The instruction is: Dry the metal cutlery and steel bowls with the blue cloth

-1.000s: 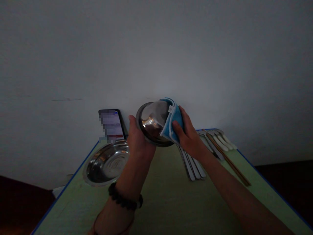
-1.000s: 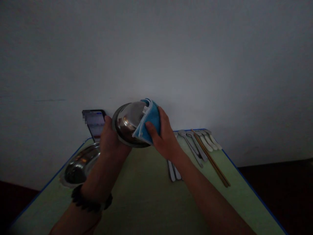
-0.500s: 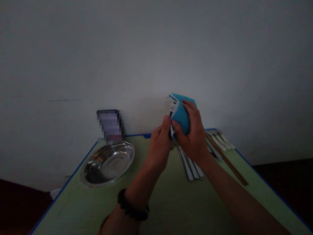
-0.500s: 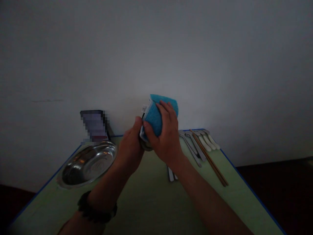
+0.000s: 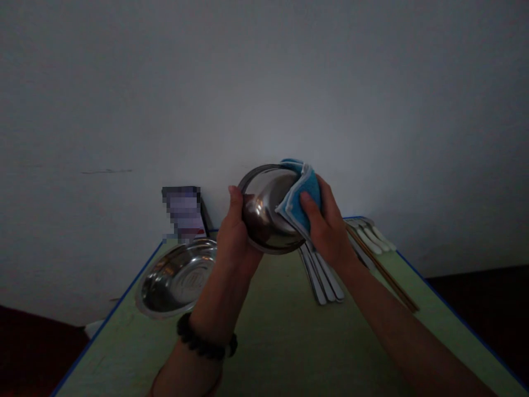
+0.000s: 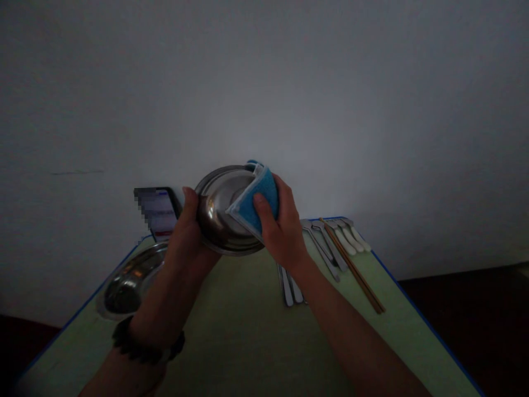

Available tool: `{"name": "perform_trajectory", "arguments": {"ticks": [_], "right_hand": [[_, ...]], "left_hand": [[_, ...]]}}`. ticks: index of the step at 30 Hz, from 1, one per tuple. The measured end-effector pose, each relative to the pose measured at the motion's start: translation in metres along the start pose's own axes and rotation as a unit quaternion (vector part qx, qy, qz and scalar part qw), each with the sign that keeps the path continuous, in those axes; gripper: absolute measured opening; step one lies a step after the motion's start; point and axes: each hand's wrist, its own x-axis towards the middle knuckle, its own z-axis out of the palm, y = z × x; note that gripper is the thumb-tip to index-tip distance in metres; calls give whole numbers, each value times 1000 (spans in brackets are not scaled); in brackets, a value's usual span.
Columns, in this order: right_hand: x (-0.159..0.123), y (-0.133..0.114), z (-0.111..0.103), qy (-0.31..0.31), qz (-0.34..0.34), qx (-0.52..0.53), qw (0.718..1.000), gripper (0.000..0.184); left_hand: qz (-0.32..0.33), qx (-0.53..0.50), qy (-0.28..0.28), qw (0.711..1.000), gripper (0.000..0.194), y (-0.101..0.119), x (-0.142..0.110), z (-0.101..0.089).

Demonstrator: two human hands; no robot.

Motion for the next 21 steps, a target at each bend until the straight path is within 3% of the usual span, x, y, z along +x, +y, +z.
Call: {"name": "perform_trajectory", "arguments": {"ticks": [5, 10, 15, 18, 21], "right_hand": [[-16, 0, 16, -18, -89, -111, 990, 53], [-25, -2, 25, -50, -145, -238, 959, 61], [-17, 1, 17, -50, -176, -213, 960, 67], [-14, 7, 13, -44, -144, -166, 975, 75], [-12, 15, 8, -47, -109, -130, 984, 73]], "left_hand": [[-13, -82, 24, 996, 53, -5, 4, -2], [9, -74, 45, 996, 48, -10, 5, -2], [33, -63, 45, 997, 45, -5, 1, 4], [57, -75, 27, 995, 48, -1, 0, 6], [49, -80, 3, 996, 47, -1, 0, 5]]}}
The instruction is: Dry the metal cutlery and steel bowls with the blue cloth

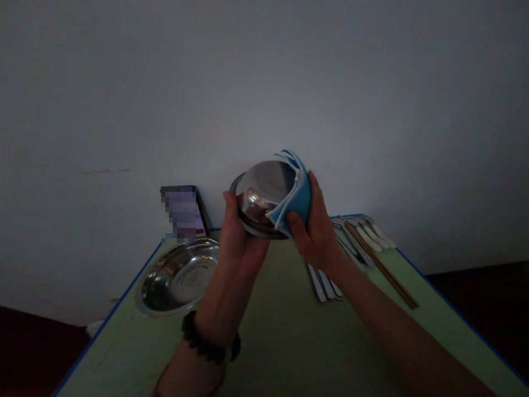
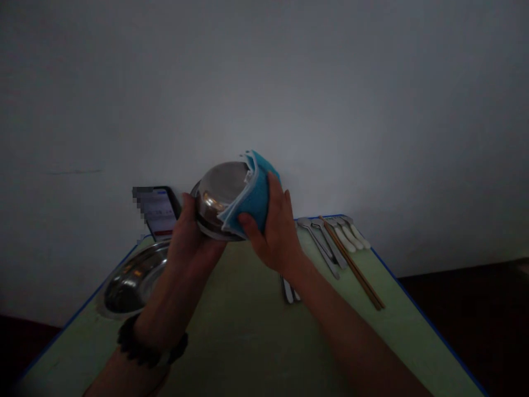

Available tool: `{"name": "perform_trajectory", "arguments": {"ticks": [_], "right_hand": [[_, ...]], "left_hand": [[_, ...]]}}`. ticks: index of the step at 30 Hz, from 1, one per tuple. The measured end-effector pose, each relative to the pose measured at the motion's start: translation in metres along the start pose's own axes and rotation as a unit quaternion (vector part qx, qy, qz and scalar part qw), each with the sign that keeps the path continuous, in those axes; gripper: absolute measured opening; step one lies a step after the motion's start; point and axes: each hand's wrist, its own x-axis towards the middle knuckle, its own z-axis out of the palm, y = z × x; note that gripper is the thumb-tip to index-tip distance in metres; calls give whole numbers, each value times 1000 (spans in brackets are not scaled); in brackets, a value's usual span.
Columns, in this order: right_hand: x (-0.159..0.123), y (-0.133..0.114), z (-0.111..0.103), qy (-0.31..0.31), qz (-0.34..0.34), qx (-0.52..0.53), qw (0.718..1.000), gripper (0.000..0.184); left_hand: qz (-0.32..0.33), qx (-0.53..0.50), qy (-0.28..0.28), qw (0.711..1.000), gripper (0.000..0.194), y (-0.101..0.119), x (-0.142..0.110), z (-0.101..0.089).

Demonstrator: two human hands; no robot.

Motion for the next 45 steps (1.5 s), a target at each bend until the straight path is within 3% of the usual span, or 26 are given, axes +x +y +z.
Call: {"name": "perform_trajectory", "arguments": {"ticks": [6, 10, 13, 17, 23, 27, 31, 36, 40, 45], "right_hand": [[11, 17, -21, 16, 33, 74, 997, 53], [14, 16, -23, 15, 27, 84, 996, 47], [8, 9, -12, 10, 36, 54, 998, 53], [-2, 0, 3, -2, 40, 0, 999, 70], [-1, -16, 0, 17, -24, -63, 998, 80], [3, -24, -6, 24, -66, -91, 993, 72], [4, -20, -8, 56, -72, -67, 994, 73], [7, -17, -12, 39, -47, -26, 998, 52], [10, -15, -17, 34, -19, 31, 999, 43], [8, -10, -13, 47, 45, 65, 996, 40]], "left_hand": [[-71, 27, -34, 997, 41, -1, 0, -1], [-69, 7, -21, 997, 43, -3, 1, -2], [-35, -31, 6, 999, 47, -7, 2, -6], [-1, -41, -10, 999, 53, -13, 3, -8], [61, -1, -50, 997, 46, -17, -4, 0], [50, 68, -49, 995, 39, -19, -14, 6], [44, 205, -23, 977, 31, -12, -19, 6], [21, 319, -23, 947, 39, -2, -18, -1], [-15, 276, -15, 961, 40, 4, -12, -8], [-32, 113, -23, 993, 35, 9, -1, -13]]}}
